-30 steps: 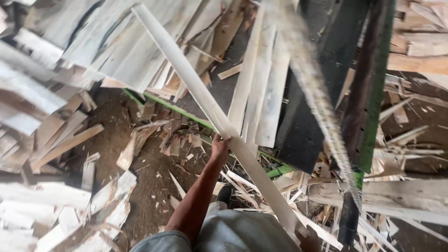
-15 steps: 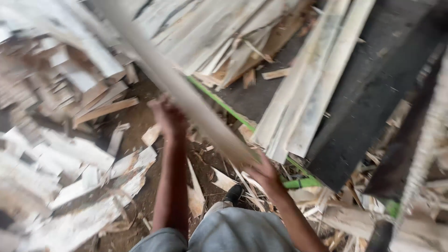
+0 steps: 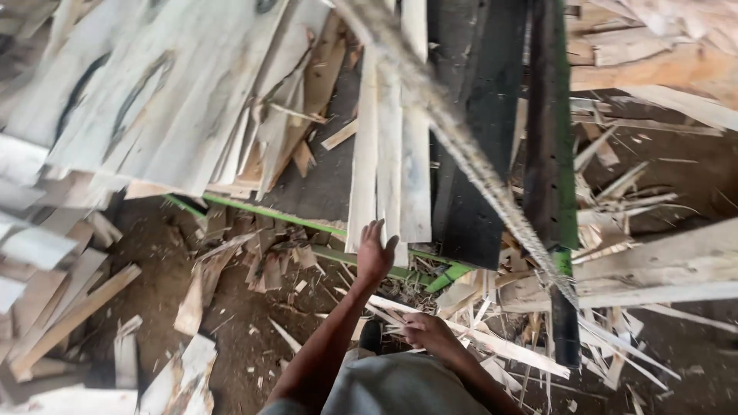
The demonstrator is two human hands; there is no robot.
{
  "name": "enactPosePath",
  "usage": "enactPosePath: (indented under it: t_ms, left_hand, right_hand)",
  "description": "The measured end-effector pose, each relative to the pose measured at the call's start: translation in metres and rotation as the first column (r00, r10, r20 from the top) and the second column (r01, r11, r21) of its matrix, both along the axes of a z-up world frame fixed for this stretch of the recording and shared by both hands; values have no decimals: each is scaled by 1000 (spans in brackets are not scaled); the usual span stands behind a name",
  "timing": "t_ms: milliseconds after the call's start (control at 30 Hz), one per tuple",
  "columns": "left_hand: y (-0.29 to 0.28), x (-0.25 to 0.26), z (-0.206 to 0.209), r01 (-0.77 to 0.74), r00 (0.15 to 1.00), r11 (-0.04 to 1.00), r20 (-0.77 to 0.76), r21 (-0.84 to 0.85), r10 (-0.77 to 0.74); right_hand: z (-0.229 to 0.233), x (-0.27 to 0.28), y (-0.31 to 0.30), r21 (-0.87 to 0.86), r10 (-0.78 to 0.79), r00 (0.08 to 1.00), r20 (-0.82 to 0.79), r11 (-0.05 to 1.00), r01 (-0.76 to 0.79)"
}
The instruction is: Using a manual lever-operated blade to slice thin wood strips from veneer or lumber.
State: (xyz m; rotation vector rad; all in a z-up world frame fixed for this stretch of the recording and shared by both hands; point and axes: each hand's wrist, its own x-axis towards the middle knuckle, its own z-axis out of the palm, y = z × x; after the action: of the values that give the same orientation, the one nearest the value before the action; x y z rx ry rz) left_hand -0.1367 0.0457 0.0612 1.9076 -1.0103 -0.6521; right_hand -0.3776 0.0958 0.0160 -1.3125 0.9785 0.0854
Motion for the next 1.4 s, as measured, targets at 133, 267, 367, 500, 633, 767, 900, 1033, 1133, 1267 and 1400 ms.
enactPosePath:
  t_ms: [133,267,367,500,633,767,900,1033,1133,1267,1400]
  left_hand:
    - [-70,-24,11,107,967,963,200,246,-158]
    - [-114,-34,-9,86,926,831,265,549,-270]
    - [-126,-32,-32,84,932,803,238,589,-272]
    - [-127,-19,-35,106,842,701,311,705,-440]
    - [-111,-38,-22,272,910,766,104,582,-402]
    - [-84,-48,-14,384,921,818,-110,428,-375]
    - [-62,-52,-24,443,879,863,-308,241,-365]
    - [-48,-61,-25,470,777,882,-487,28,-398]
    - [-44,-68,-29,449,668,883,-605,-135,-432]
    - [-43,-61,-27,390,490,863,-721,-321,-490]
    - [-52,-59,-41,309,305,858,-811,-411,-499]
  right_hand:
    - [-2,-45,6,74,-331,943,24,942,329]
    - [-27,-84,7,4,-339,934,-113,940,342]
    - [-73,-115,15,85,-499,864,-63,860,503]
    - [-101,-138,23,-40,-453,876,-163,891,453]
    - [-156,-162,18,-540,-180,984,9,827,156]
    - [-110,-139,-4,102,-448,894,-9,889,446]
    - [69,-67,-26,158,-609,793,9,784,601]
    - [25,-58,-57,127,-579,788,208,815,566]
    - [18,-44,-68,-42,-474,871,128,875,483]
    - [-120,-38,-93,-74,-690,696,197,698,713]
    - [-48,-44,-69,152,-726,516,454,634,758]
